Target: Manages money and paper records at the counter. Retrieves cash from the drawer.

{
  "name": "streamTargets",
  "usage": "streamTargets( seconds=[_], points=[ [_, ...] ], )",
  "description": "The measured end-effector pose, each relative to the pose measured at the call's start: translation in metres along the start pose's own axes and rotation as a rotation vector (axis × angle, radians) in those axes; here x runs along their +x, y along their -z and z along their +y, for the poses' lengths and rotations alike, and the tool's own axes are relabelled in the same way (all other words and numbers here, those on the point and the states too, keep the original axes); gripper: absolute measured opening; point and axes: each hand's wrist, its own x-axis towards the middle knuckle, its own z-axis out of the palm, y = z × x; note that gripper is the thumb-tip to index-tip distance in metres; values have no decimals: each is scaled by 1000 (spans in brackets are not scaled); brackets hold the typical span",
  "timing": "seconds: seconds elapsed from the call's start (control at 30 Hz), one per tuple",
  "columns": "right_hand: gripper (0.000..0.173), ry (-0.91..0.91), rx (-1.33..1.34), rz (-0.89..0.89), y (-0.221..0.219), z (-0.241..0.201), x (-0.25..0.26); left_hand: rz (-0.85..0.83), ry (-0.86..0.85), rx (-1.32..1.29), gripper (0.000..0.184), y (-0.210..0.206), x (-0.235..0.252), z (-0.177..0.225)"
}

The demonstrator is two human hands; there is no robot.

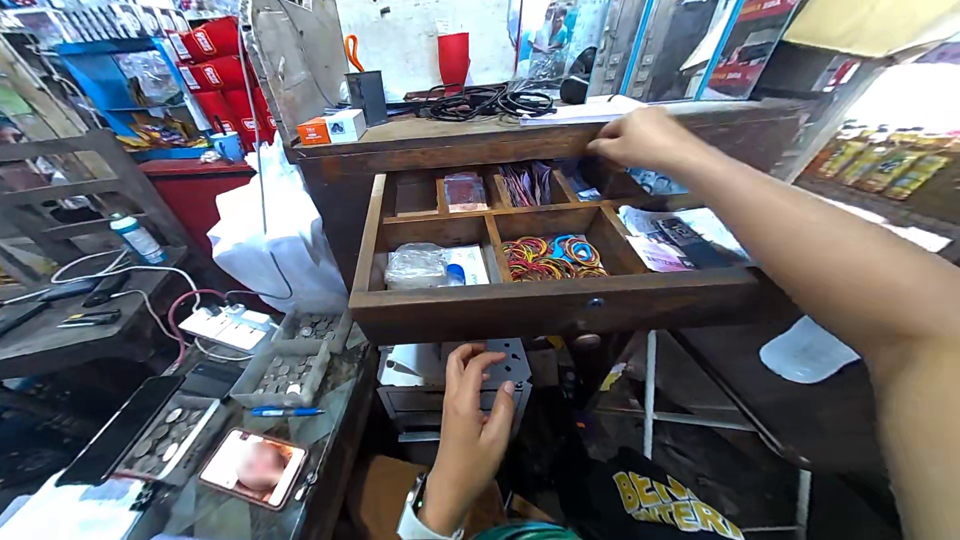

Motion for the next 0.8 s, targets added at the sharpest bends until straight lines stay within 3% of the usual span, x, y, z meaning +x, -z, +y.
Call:
streamTargets(
  seconds=[0.07,0.13,0.4,0.63,0.8],
  points=[
    [41,-130,61,-236,-27,-13,10,-12,3,2,30,0,-1,0],
    [44,-232,81,-333,-54,-12,22,-8,14,-2,29,1,-3,-1],
    [43,-474,477,-219,-62,-12,24,-30,28,1,28,-3,-2,-6],
    [38,-541,635,-129,-68,-12,26,-11,28,0,25,2,-4,-10],
    [43,-550,578,-143,-64,-12,27,-24,25,-6,25,3,-5,-9]
  ],
)
